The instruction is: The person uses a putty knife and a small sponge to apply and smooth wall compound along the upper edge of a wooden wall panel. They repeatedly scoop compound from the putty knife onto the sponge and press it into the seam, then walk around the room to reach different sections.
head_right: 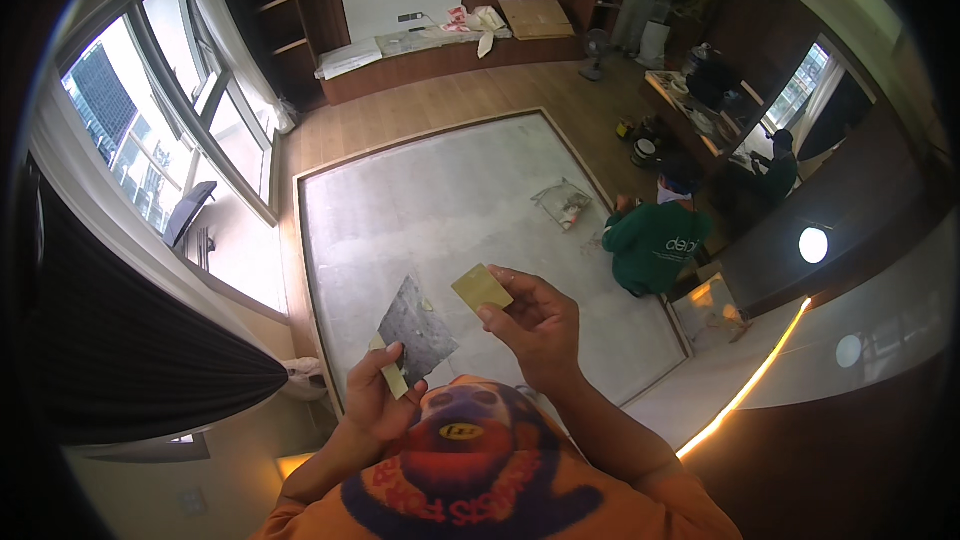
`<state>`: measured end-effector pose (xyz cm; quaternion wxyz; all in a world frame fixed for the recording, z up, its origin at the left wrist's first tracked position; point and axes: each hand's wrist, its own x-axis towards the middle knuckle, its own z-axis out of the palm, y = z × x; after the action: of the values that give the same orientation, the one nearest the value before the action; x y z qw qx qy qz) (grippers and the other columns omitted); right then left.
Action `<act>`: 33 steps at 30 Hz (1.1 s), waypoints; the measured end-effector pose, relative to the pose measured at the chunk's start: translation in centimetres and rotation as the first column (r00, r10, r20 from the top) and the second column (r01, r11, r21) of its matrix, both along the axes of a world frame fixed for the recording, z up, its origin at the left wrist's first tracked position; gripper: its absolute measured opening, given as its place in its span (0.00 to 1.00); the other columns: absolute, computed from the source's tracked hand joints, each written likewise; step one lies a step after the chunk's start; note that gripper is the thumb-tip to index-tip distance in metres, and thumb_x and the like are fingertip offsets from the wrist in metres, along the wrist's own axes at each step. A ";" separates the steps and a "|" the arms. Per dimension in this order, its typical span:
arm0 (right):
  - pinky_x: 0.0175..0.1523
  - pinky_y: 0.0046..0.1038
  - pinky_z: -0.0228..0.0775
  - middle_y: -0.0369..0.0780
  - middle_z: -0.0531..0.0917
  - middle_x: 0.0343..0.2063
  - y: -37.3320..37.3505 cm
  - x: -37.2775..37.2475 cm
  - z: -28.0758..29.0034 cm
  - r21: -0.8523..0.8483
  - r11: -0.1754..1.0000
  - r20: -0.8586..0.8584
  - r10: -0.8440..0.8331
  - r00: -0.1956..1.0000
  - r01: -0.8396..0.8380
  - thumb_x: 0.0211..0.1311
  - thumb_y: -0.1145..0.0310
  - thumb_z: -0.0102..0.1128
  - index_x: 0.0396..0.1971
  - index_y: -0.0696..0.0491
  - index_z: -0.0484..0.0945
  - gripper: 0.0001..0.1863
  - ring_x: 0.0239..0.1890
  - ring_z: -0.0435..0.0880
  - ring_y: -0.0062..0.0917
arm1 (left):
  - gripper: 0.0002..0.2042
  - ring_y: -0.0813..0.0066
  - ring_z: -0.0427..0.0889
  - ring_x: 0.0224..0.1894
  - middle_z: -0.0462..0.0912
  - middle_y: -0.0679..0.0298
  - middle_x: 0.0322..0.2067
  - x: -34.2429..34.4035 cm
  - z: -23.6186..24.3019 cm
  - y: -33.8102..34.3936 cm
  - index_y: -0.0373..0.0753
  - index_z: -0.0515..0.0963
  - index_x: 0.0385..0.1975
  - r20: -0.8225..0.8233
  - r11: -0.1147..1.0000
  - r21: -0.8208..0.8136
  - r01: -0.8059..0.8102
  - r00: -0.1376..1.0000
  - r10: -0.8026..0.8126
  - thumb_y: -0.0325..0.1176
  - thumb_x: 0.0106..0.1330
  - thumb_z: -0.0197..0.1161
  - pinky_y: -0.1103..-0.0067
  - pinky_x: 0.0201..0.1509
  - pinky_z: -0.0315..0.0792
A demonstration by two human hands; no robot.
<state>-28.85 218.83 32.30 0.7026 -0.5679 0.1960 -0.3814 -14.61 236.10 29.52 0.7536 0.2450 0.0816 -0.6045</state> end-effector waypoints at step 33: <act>0.56 0.25 0.77 0.40 0.84 0.42 -0.9 -2.4 -2.4 -0.034 0.998 -0.069 -0.049 0.996 0.047 0.63 0.85 0.65 0.43 0.60 0.81 0.10 0.47 0.83 0.20 | 0.15 0.73 0.88 0.45 0.86 0.63 0.46 -1.6 0.2 -0.5 0.39 0.76 0.55 0.062 0.998 -0.054 -0.012 0.998 0.015 0.33 0.70 0.56 0.80 0.31 0.82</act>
<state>-31.26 217.89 29.94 0.6769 -0.5871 0.2276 -0.3812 -16.24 235.59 29.72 0.7661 0.2427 0.0434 -0.5935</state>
